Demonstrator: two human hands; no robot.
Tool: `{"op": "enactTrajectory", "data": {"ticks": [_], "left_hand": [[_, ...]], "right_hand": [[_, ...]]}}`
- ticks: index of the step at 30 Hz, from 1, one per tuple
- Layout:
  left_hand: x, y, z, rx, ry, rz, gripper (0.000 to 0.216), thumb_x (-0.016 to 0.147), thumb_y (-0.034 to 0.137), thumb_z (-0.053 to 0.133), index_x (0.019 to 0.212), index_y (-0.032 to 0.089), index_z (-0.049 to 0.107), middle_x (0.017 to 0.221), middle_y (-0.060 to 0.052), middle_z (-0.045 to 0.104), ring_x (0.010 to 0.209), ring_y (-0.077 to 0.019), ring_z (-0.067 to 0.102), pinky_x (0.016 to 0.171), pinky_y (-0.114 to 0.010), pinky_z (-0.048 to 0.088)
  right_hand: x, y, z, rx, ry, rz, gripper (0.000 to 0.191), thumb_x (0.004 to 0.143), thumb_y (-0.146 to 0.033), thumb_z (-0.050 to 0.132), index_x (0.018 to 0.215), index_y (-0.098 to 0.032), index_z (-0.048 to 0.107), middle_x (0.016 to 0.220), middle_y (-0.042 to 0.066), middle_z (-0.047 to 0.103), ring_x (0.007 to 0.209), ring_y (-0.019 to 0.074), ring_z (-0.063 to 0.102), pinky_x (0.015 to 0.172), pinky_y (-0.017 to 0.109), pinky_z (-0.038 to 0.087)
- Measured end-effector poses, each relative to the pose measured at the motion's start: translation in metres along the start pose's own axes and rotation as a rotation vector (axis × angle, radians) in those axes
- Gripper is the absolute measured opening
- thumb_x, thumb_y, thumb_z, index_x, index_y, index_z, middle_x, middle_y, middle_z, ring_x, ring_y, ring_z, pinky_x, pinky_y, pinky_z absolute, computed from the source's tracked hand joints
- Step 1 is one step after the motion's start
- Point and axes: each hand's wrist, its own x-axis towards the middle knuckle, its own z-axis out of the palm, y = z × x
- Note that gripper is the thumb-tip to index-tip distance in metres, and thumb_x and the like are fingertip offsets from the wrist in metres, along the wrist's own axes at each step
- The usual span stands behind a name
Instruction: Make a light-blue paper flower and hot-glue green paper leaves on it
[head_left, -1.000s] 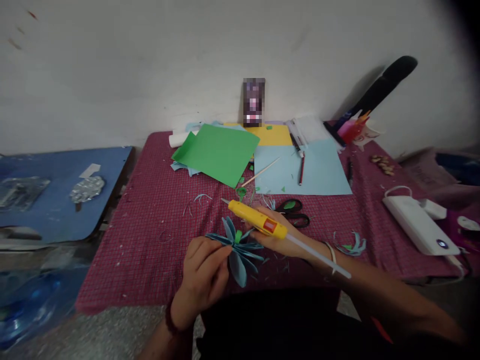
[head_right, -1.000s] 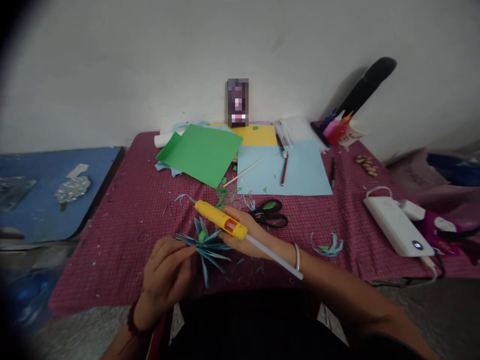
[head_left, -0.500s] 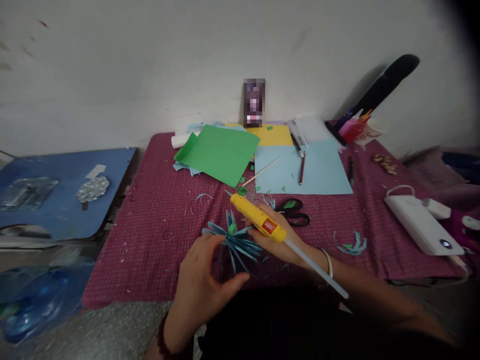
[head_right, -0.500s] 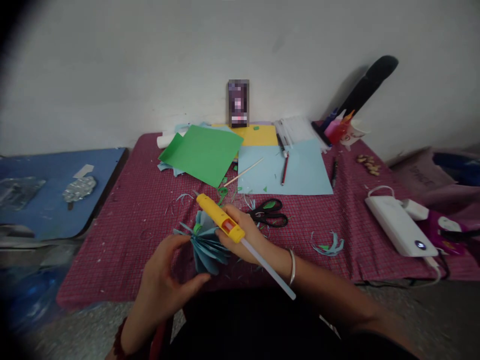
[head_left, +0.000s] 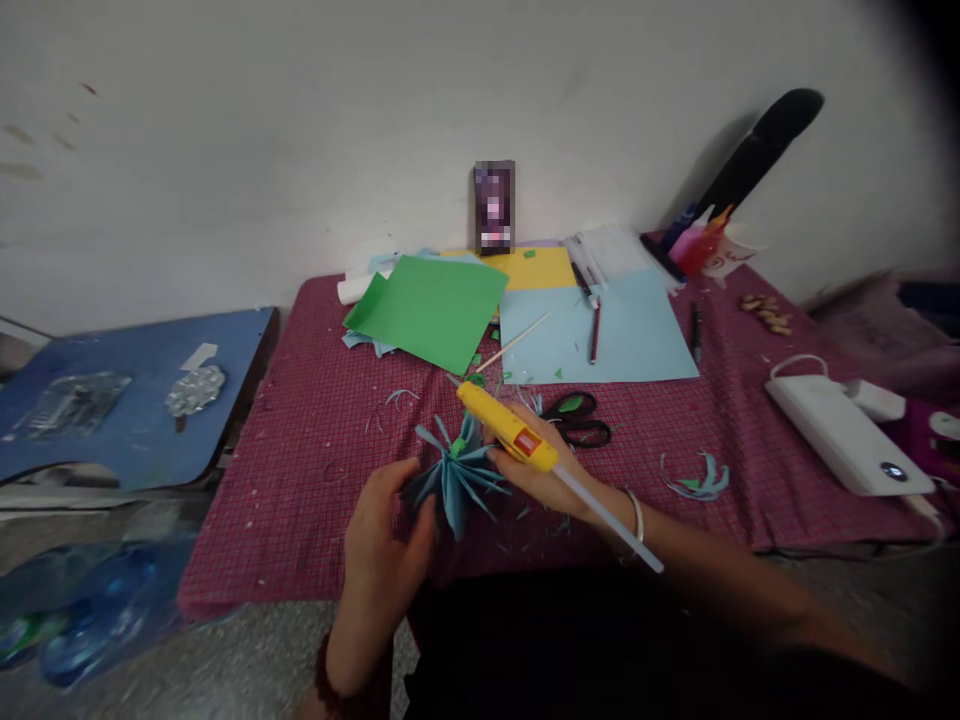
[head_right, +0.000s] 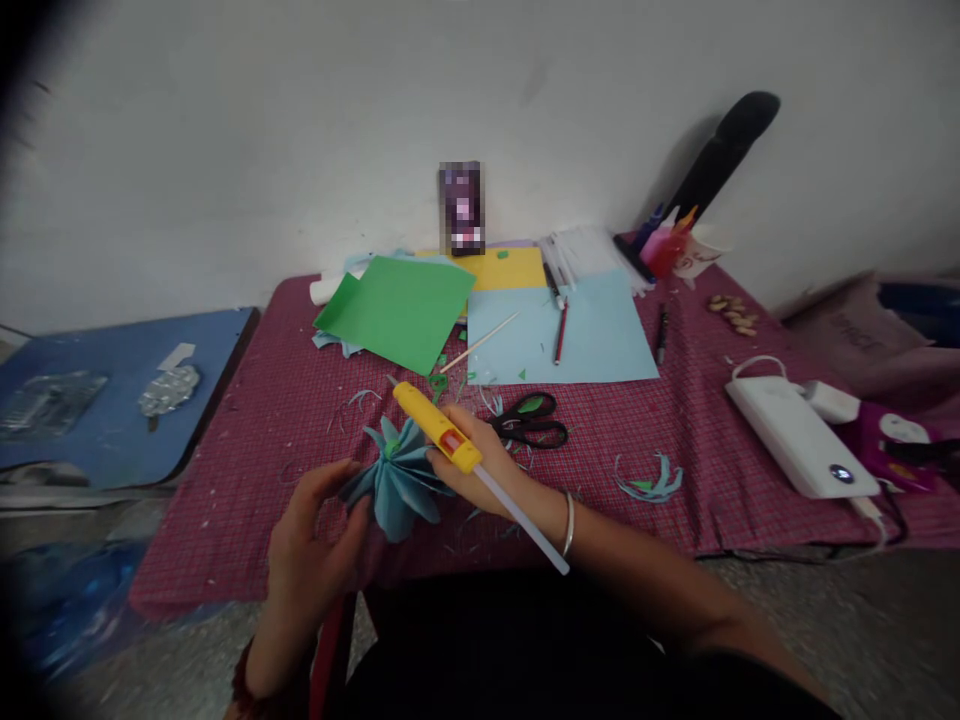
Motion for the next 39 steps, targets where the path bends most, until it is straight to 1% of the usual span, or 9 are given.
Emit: {"op": "enactTrajectory", "data": {"ticks": [6,9,11,13,15,17,23,28,39], "left_hand": [[-0.003,-0.006,0.007,0.030,0.053,-0.029,0.034,0.086,0.019,0.061,0.119,0.021,0.055,0.105,-0.007,0.066,0.096,-0.0214,0.065,0.085,-0.040,0.056],[-0.006,0.001,0.002,-0.002,0.098,0.051,0.040,0.086,0.013,0.058,0.124,0.023,0.053,0.115,-0.009,0.062,0.107,-0.0228,0.061,0.093,-0.044,0.052],[-0.009,0.011,-0.002,-0.005,0.104,0.167,0.042,0.086,0.013,0.057,0.126,0.024,0.054,0.127,-0.010,0.055,0.120,-0.0256,0.052,0.105,-0.051,0.043],[-0.012,0.021,-0.005,0.043,0.061,0.285,0.039,0.086,0.019,0.059,0.125,0.026,0.058,0.137,-0.010,0.047,0.132,-0.0291,0.041,0.114,-0.057,0.028],[-0.012,0.028,-0.003,0.119,0.001,0.373,0.036,0.087,0.028,0.062,0.122,0.027,0.062,0.141,-0.009,0.042,0.138,-0.0317,0.030,0.118,-0.059,0.017],[-0.012,0.032,0.001,0.166,-0.055,0.414,0.035,0.086,0.031,0.065,0.121,0.028,0.065,0.140,-0.010,0.041,0.140,-0.0323,0.025,0.119,-0.059,0.013],[-0.009,0.027,0.002,0.156,-0.092,0.442,0.030,0.085,0.026,0.066,0.115,0.025,0.067,0.135,-0.010,0.046,0.138,-0.0303,0.029,0.119,-0.057,0.015],[-0.012,0.022,0.001,0.118,-0.054,0.417,0.030,0.085,0.021,0.066,0.115,0.023,0.067,0.135,-0.011,0.046,0.136,-0.0295,0.032,0.119,-0.056,0.018],[-0.020,0.017,0.010,0.143,-0.024,0.393,0.041,0.082,0.019,0.069,0.121,0.031,0.062,0.132,-0.007,0.050,0.131,-0.0280,0.040,0.116,-0.058,0.027]], "right_hand": [[0.000,0.003,0.001,-0.021,0.012,0.016,0.012,0.074,-0.020,0.058,0.078,-0.023,0.047,0.074,-0.002,0.055,0.066,0.0147,0.053,0.061,0.028,0.044],[-0.003,0.002,0.002,-0.055,0.029,0.012,0.012,0.074,-0.019,0.057,0.076,-0.023,0.046,0.073,-0.002,0.054,0.065,0.0150,0.052,0.061,0.029,0.043],[-0.006,0.002,0.003,-0.068,0.038,0.005,0.012,0.074,-0.019,0.057,0.077,-0.023,0.046,0.072,-0.002,0.053,0.064,0.0148,0.051,0.060,0.028,0.042],[-0.008,0.002,0.004,-0.058,0.027,-0.003,0.012,0.075,-0.019,0.058,0.078,-0.024,0.047,0.071,-0.003,0.052,0.062,0.0142,0.049,0.058,0.027,0.041],[-0.009,0.004,0.006,-0.027,0.014,-0.003,0.013,0.075,-0.020,0.059,0.080,-0.024,0.047,0.071,-0.003,0.052,0.061,0.0139,0.048,0.057,0.026,0.041],[-0.008,0.005,0.008,-0.003,0.009,0.002,0.013,0.075,-0.020,0.058,0.081,-0.024,0.047,0.071,-0.003,0.052,0.062,0.0139,0.049,0.058,0.026,0.041],[-0.004,0.000,0.006,-0.009,0.013,-0.002,0.013,0.073,-0.017,0.056,0.080,-0.023,0.046,0.070,-0.004,0.050,0.063,0.0138,0.049,0.058,0.026,0.041],[-0.003,0.001,0.003,0.000,0.019,0.051,0.012,0.073,-0.018,0.055,0.079,-0.023,0.046,0.071,-0.004,0.051,0.063,0.0134,0.049,0.059,0.026,0.042],[0.001,0.000,-0.001,-0.001,0.036,0.079,0.011,0.073,-0.020,0.057,0.080,-0.022,0.050,0.075,-0.001,0.057,0.066,0.0154,0.054,0.061,0.029,0.047]]}}
